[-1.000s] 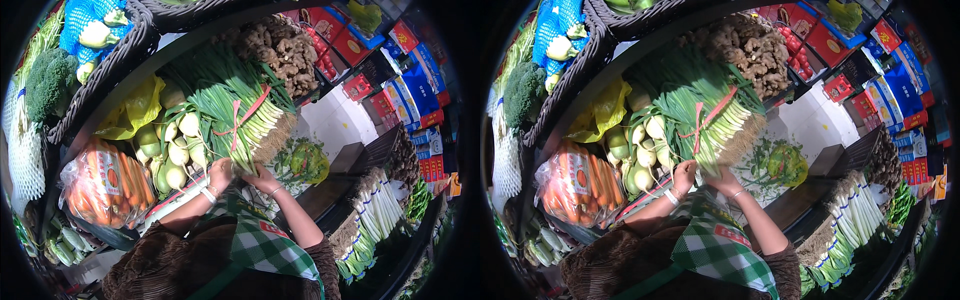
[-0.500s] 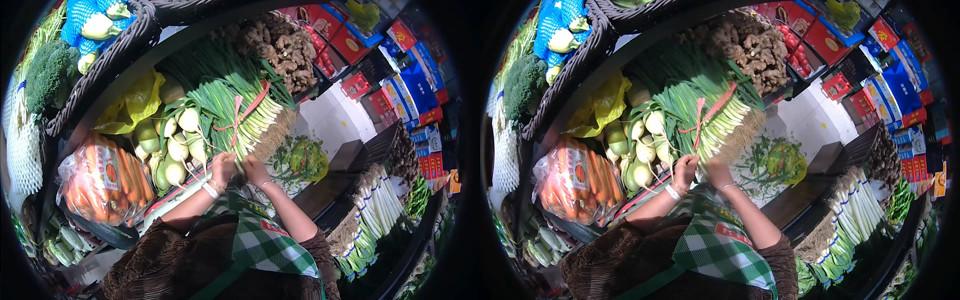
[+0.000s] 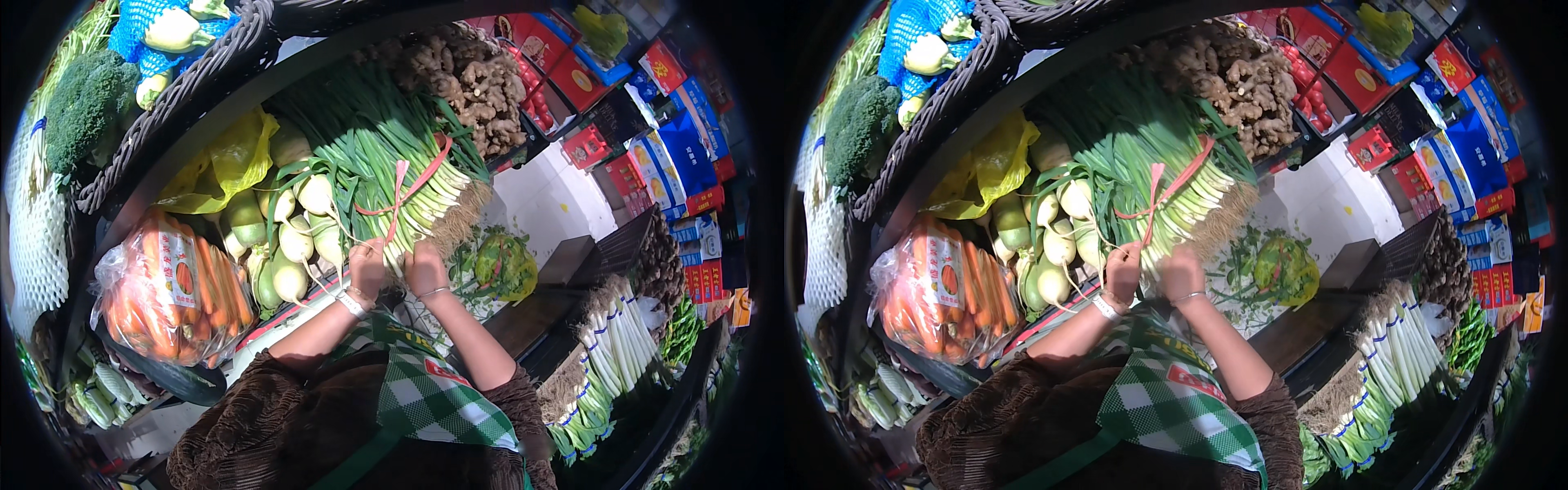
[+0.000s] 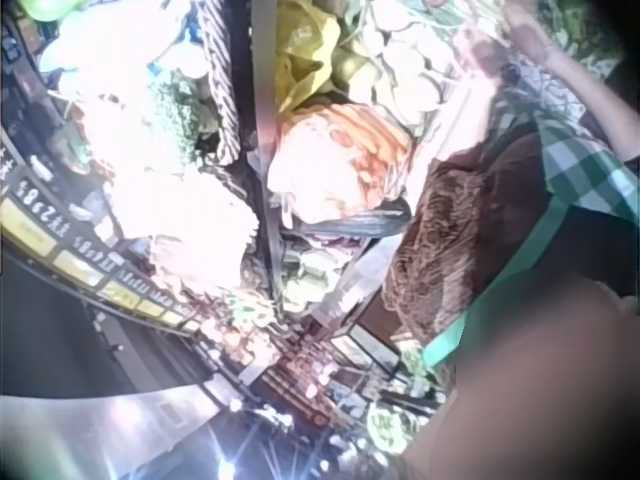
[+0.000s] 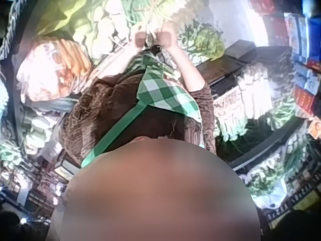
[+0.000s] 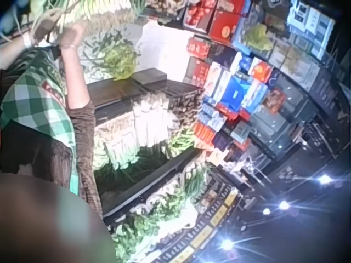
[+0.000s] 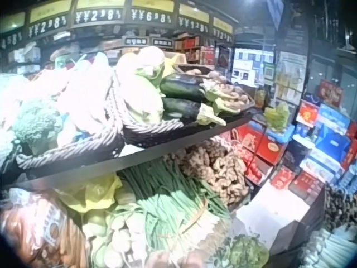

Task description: The person gathers green onions into bunches, aligns the roots, and secures them with blue plastic bands using a handheld banding tool. The person repeats this process for multiple bunches, placing the finished bundles on a shelf.

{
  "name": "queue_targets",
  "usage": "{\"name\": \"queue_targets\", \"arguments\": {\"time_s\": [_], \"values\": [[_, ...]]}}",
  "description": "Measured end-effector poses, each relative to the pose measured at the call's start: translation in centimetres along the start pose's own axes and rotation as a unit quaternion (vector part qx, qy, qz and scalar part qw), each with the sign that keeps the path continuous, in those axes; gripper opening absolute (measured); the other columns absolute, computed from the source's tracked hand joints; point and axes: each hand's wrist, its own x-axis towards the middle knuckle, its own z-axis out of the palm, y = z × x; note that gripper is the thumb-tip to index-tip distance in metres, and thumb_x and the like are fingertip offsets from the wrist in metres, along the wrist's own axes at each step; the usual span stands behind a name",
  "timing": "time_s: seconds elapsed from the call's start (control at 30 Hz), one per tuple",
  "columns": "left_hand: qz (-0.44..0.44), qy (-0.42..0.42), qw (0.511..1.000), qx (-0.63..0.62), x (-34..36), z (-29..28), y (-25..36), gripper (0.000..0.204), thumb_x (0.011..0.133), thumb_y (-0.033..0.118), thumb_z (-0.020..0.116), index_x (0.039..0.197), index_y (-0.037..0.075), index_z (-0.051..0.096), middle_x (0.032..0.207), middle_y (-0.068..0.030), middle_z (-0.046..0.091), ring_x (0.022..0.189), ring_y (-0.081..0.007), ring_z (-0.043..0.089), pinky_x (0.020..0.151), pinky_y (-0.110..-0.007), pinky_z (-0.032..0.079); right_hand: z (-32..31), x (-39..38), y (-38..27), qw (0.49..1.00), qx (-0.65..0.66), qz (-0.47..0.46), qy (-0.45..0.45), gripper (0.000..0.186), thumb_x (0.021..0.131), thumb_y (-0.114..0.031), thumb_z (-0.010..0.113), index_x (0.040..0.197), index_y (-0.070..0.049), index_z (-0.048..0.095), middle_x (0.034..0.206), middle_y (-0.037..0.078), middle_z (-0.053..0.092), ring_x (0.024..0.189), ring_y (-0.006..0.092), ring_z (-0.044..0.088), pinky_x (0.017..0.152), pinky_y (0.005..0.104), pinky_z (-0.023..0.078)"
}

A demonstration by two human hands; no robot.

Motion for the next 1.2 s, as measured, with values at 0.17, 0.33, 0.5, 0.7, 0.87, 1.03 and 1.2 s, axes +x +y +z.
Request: {"name": "queue_targets", "arguments": {"time_s": [0.17,0.33,0.5,0.7,0.87,1.03,1.2], "values": [[-0.038,-0.03,0.978,-0.203,-0.3,0.6,2.5,0.024,0.098,0.025,0.055,0.095,0.003,0.063,0.072,0.0058,0.053,0.062,-0.0018,0.04,0.052,-0.021,0.032,1.2,0.0,1.1,1.0,0.016,-0.024,0.013,0.018,0.079,-0.02,0.063,0.083,-0.003,0.066,0.085,0.018,0.058,0.084,0.0371,0.057,0.075,0.0442,0.048],[-0.059,-0.015,0.982,-0.181,0.0,1.4,4.2,0.024,0.098,0.026,0.056,0.086,0.005,0.057,0.069,0.0055,0.051,0.058,-0.0009,0.037,0.049,-0.019,0.029,2.0,1.1,3.5,0.97,0.223,0.084,-0.055,0.025,0.085,-0.018,0.066,0.1,0.001,0.06,0.092,0.017,0.064,0.081,0.0305,0.06,0.076,0.0368,0.048],[-0.142,-0.15,0.976,-0.068,1.8,-0.4,3.1,0.022,0.097,0.025,0.058,0.091,0.003,0.056,0.076,0.0034,0.057,0.057,-0.0013,0.038,0.049,-0.019,0.03,1.7,1.6,4.1,0.848,0.467,0.207,-0.144,0.035,0.086,-0.023,0.061,0.11,0.002,0.061,0.097,0.014,0.068,0.086,0.0227,0.063,0.08,0.0335,0.048],[-0.121,-0.185,0.966,-0.132,2.2,-0.2,2.2,0.024,0.095,0.021,0.06,0.109,0.002,0.059,0.095,-0.0027,0.064,0.077,-0.0078,0.055,0.067,-0.023,0.044,0.6,2.1,4.1,0.863,0.423,0.216,-0.173,0.035,0.089,-0.024,0.059,0.112,0.002,0.06,0.097,0.009,0.066,0.088,0.0163,0.06,0.08,0.0308,0.048],[-0.204,-0.213,0.922,-0.252,1.1,-0.8,3.3,0.026,0.094,0.013,0.059,0.116,0.001,0.057,0.104,-0.0041,0.065,0.086,-0.0126,0.062,0.076,-0.025,0.048,1.1,2.1,3.5,0.866,0.421,0.189,-0.192,0.04,0.089,-0.025,0.062,0.118,0.002,0.056,0.105,0.01,0.064,0.095,0.0167,0.058,0.086,0.0306,0.046],[-0.184,-0.186,0.929,-0.261,0.8,-0.5,3.7,0.028,0.095,0.017,0.056,0.119,0.003,0.056,0.105,-0.0053,0.066,0.087,-0.0144,0.063,0.075,-0.026,0.049,1.0,1.8,2.9,0.841,0.466,0.203,-0.184,0.047,0.088,-0.025,0.067,0.125,0.001,0.052,0.111,0.008,0.062,0.098,0.0126,0.054,0.089,0.0277,0.044],[-0.208,-0.185,0.935,-0.222,0.8,-0.8,4.2,0.032,0.098,0.022,0.048,0.122,0.001,0.055,0.111,-0.0088,0.065,0.093,-0.0179,0.063,0.081,-0.029,0.05,0.1,1.6,2.7,0.833,0.462,0.183,-0.244,0.045,0.086,-0.022,0.067,0.123,-0.001,0.054,0.107,0.007,0.063,0.094,0.0133,0.056,0.084,0.0296,0.047]]}}
